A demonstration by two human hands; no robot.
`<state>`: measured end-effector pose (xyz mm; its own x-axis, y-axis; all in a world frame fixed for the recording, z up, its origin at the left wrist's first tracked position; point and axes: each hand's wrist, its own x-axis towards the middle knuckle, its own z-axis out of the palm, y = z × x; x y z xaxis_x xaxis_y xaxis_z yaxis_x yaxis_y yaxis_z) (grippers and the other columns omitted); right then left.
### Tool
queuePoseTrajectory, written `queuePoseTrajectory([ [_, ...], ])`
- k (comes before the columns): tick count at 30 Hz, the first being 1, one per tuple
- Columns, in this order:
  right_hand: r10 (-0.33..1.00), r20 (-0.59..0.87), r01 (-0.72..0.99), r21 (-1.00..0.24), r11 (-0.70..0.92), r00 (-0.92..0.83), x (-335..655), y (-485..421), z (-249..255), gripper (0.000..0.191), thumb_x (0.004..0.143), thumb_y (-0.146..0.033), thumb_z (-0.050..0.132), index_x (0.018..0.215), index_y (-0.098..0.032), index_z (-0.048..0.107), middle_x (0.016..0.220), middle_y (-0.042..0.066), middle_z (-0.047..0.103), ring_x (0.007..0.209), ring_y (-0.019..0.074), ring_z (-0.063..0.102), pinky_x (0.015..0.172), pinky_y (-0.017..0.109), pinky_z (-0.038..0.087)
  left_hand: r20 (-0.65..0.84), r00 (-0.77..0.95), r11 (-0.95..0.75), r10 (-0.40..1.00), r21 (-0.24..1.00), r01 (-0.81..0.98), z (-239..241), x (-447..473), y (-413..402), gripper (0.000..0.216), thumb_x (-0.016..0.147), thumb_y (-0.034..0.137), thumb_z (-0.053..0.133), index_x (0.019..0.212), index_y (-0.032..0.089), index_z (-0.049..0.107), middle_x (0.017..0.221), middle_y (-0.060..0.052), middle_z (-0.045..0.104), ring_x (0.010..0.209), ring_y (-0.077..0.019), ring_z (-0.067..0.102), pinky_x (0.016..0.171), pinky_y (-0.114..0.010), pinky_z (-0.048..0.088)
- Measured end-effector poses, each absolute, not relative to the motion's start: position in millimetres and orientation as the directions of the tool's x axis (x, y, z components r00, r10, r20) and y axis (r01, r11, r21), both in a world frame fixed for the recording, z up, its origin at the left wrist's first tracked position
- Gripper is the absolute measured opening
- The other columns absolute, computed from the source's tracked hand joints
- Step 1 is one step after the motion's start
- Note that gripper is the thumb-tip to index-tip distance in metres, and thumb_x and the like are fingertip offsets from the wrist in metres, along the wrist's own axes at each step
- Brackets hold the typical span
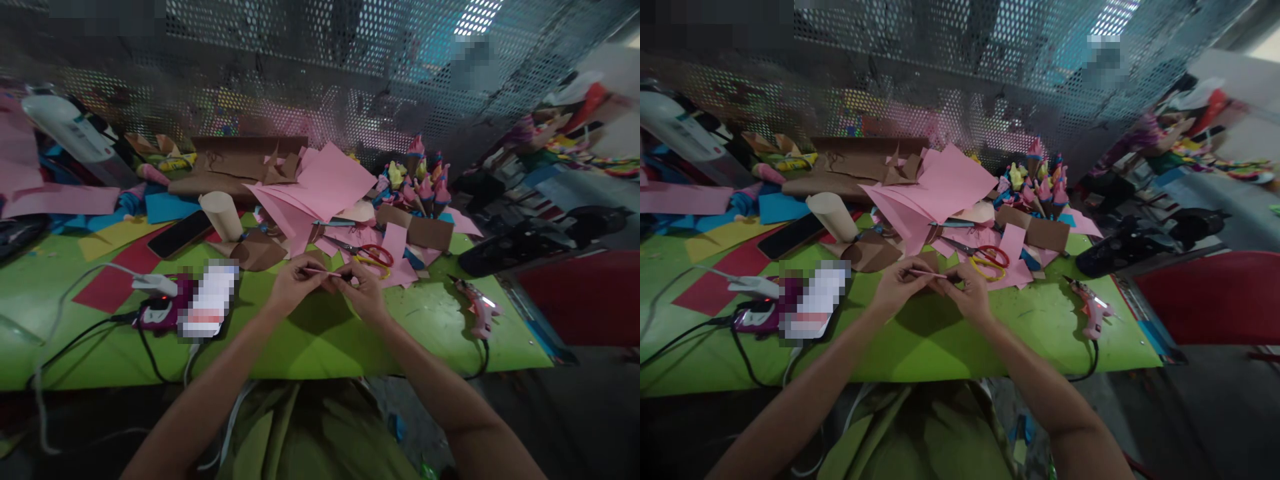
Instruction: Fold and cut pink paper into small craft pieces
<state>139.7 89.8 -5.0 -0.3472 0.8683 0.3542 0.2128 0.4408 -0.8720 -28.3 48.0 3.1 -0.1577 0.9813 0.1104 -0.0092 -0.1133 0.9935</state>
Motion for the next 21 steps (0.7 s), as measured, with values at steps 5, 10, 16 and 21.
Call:
queuePoseTrajectory([
  [5, 0.874, 0.324, 0.236, -0.875, 0.423, -0.363, 138.5, 89.4, -5.1, 0.015, 0.08, -0.038, 0.068, 0.075, -0.023, 0.066, 0.07, 0.001, 0.064, 0.066, 0.0173, 0.054, 0.06, 0.03, 0.041, 0.105, -0.177, -0.109, 0.979, 0.994, -0.016, 6.1, -27.6, 46.5, 0.021, 0.07, 0.038, 0.076, 0.071, 0.019, 0.066, 0.072, -0.002, 0.068, 0.069, -0.0158, 0.064, 0.063, -0.027, 0.052],
  [10, 0.881, 0.304, 0.188, -0.902, 0.389, -0.362, 138.7, 90.6, -6.0, 0.014, 0.079, -0.037, 0.069, 0.077, -0.023, 0.068, 0.071, 0.001, 0.064, 0.067, 0.0171, 0.054, 0.061, 0.03, 0.042, 0.099, -0.156, -0.11, 0.983, 0.992, -0.061, 7.8, -27.2, 46.8, 0.022, 0.07, 0.038, 0.077, 0.073, 0.019, 0.066, 0.07, -0.002, 0.068, 0.066, -0.0167, 0.066, 0.063, -0.029, 0.052],
  [16, 0.896, 0.268, 0.137, -0.933, 0.333, -0.354, 138.9, 90.9, -6.1, 0.013, 0.078, -0.036, 0.071, 0.081, -0.023, 0.068, 0.075, 0.001, 0.066, 0.068, 0.0166, 0.055, 0.061, 0.03, 0.044, 0.087, -0.175, -0.093, 0.981, 0.995, -0.022, 7.9, -27.4, 46.6, 0.02, 0.071, 0.037, 0.076, 0.072, 0.02, 0.066, 0.068, -0.001, 0.066, 0.063, -0.0153, 0.063, 0.061, -0.027, 0.05],
  [21, 0.914, 0.235, 0.084, -0.957, 0.277, -0.331, 140.0, 93.6, -12.3, 0.016, 0.078, -0.038, 0.072, 0.081, -0.023, 0.068, 0.076, 0.001, 0.066, 0.069, 0.0163, 0.057, 0.063, 0.03, 0.046, 0.105, -0.172, -0.107, 0.979, 0.994, -0.004, 4.5, -28.0, 47.5, 0.023, 0.071, 0.04, 0.076, 0.075, 0.019, 0.068, 0.073, -0.002, 0.069, 0.069, -0.0166, 0.064, 0.065, -0.028, 0.051],
])
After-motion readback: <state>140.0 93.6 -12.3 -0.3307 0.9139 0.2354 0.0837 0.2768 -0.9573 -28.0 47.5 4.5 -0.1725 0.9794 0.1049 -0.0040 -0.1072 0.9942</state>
